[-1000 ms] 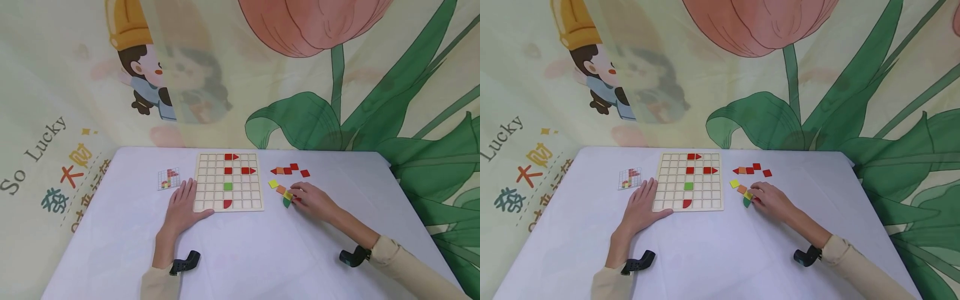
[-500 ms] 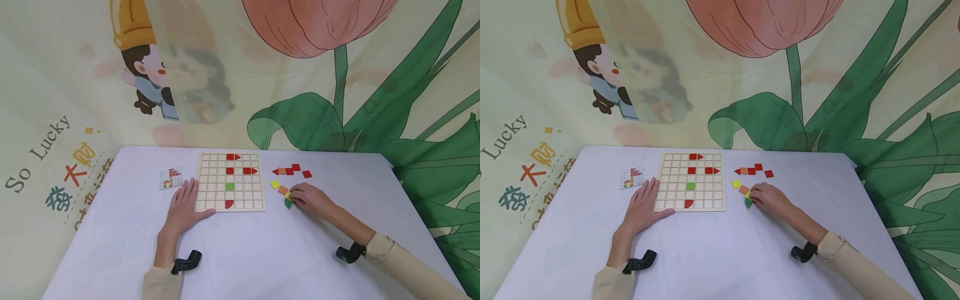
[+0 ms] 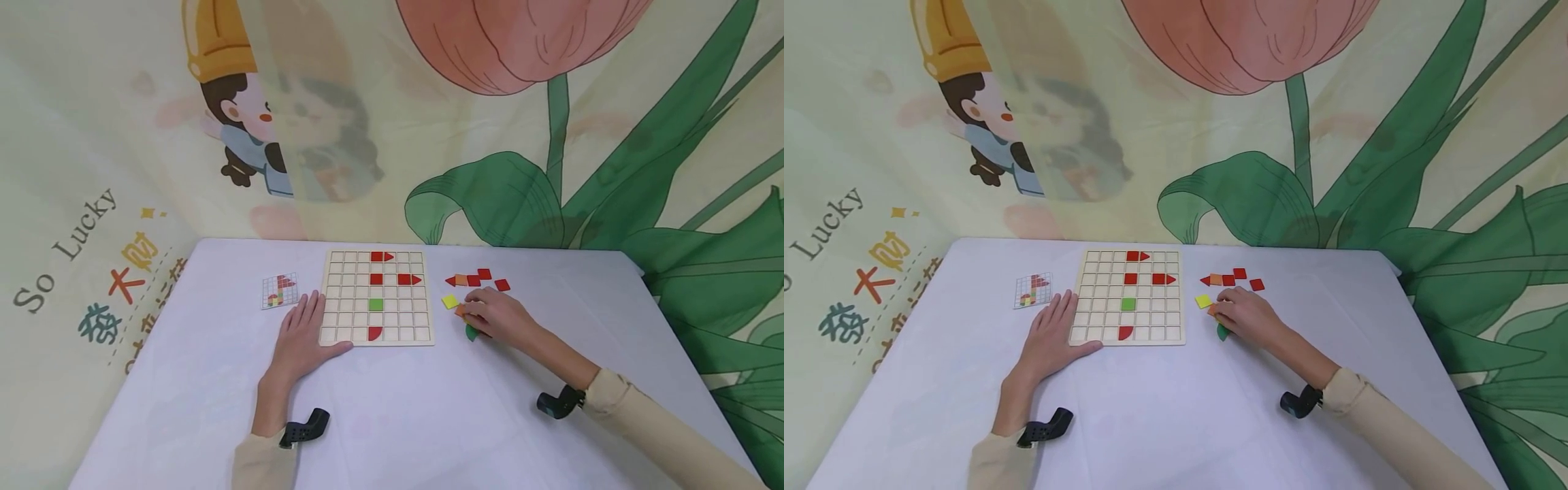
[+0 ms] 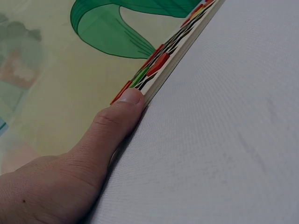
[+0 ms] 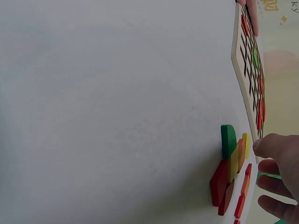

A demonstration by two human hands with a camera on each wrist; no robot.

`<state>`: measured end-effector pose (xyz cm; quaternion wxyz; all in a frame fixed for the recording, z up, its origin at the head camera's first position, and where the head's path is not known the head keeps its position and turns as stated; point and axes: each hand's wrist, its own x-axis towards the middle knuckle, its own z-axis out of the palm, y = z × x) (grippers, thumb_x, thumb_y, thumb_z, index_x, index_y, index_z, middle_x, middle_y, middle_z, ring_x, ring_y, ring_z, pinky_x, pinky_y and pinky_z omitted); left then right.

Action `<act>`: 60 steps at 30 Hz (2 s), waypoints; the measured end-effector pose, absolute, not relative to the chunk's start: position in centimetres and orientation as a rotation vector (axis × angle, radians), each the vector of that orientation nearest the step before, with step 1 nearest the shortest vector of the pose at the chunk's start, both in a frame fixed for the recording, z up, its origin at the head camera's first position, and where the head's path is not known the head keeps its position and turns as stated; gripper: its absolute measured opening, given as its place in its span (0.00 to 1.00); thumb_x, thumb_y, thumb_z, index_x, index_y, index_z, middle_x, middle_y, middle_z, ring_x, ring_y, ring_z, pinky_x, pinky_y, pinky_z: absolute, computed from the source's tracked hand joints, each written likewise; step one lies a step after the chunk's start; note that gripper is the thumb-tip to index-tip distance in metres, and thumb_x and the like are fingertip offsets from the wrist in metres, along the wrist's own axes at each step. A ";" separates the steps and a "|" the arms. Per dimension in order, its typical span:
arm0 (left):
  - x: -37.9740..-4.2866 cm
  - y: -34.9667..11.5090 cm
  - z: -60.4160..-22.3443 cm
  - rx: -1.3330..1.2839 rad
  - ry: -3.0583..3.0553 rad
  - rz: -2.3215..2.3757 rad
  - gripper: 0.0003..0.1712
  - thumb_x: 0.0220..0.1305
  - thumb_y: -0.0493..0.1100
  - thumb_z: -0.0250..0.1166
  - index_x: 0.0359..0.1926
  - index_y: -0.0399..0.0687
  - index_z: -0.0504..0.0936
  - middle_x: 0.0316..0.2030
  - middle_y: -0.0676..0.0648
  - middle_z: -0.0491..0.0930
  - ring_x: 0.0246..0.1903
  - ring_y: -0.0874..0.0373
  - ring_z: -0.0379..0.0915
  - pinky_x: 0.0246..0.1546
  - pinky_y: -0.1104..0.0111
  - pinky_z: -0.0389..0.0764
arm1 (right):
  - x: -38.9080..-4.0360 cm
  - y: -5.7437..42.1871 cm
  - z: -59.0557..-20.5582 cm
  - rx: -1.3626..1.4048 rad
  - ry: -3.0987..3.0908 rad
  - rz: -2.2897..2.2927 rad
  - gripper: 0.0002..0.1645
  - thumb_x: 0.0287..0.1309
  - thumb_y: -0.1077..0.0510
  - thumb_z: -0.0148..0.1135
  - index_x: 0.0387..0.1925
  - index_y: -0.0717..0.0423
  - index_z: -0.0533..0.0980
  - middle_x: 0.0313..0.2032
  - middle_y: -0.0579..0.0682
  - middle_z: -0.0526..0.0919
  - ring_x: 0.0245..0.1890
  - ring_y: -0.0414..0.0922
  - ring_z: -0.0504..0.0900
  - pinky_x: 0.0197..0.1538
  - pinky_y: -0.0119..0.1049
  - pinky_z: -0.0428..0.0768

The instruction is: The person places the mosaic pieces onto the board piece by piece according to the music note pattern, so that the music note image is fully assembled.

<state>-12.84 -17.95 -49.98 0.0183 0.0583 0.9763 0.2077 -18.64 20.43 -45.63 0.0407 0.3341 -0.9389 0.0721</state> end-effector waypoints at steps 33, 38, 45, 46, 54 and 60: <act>-13.0 -18.0 -49.3 0.177 3.018 0.639 0.64 0.51 0.72 0.64 0.76 0.43 0.46 0.77 0.41 0.44 0.77 0.43 0.34 0.75 0.47 0.44 | -18.3 17.5 -45.4 0.652 -3.082 0.275 0.14 0.50 0.52 0.74 0.39 0.51 0.85 0.34 0.48 0.83 0.35 0.43 0.78 0.33 0.30 0.82; -12.9 -18.0 -49.2 0.176 3.017 0.635 0.63 0.51 0.71 0.65 0.76 0.42 0.47 0.77 0.40 0.44 0.77 0.43 0.35 0.74 0.46 0.45 | -17.1 14.9 -44.5 0.853 -2.877 0.513 0.10 0.48 0.54 0.75 0.36 0.47 0.85 0.34 0.43 0.84 0.39 0.41 0.79 0.34 0.28 0.82; -12.7 -18.0 -49.5 0.167 3.013 0.635 0.64 0.51 0.72 0.64 0.76 0.43 0.47 0.77 0.40 0.44 0.77 0.43 0.35 0.75 0.47 0.45 | -17.4 8.3 -44.4 1.216 -2.783 0.548 0.09 0.52 0.53 0.72 0.38 0.45 0.86 0.37 0.42 0.83 0.40 0.38 0.77 0.37 0.25 0.80; -12.7 -18.0 -49.5 0.167 3.014 0.634 0.64 0.51 0.72 0.64 0.76 0.43 0.47 0.77 0.40 0.45 0.77 0.43 0.35 0.75 0.46 0.45 | -17.7 7.3 -44.4 1.264 -2.787 0.549 0.09 0.53 0.53 0.71 0.39 0.45 0.86 0.38 0.42 0.83 0.40 0.37 0.77 0.37 0.24 0.79; -12.7 -18.1 -49.5 0.176 3.026 0.604 0.64 0.51 0.73 0.63 0.76 0.43 0.48 0.77 0.41 0.45 0.77 0.43 0.36 0.75 0.46 0.45 | -19.9 0.9 -44.9 1.513 -2.817 0.337 0.11 0.60 0.50 0.65 0.43 0.45 0.86 0.41 0.44 0.82 0.42 0.39 0.75 0.38 0.24 0.77; -12.8 -18.1 -49.4 0.186 3.017 0.600 0.64 0.51 0.74 0.63 0.76 0.42 0.47 0.77 0.41 0.44 0.77 0.43 0.35 0.75 0.46 0.45 | -20.8 -0.5 -45.5 1.598 -2.824 0.317 0.10 0.61 0.52 0.64 0.42 0.47 0.86 0.40 0.46 0.83 0.41 0.40 0.76 0.42 0.27 0.78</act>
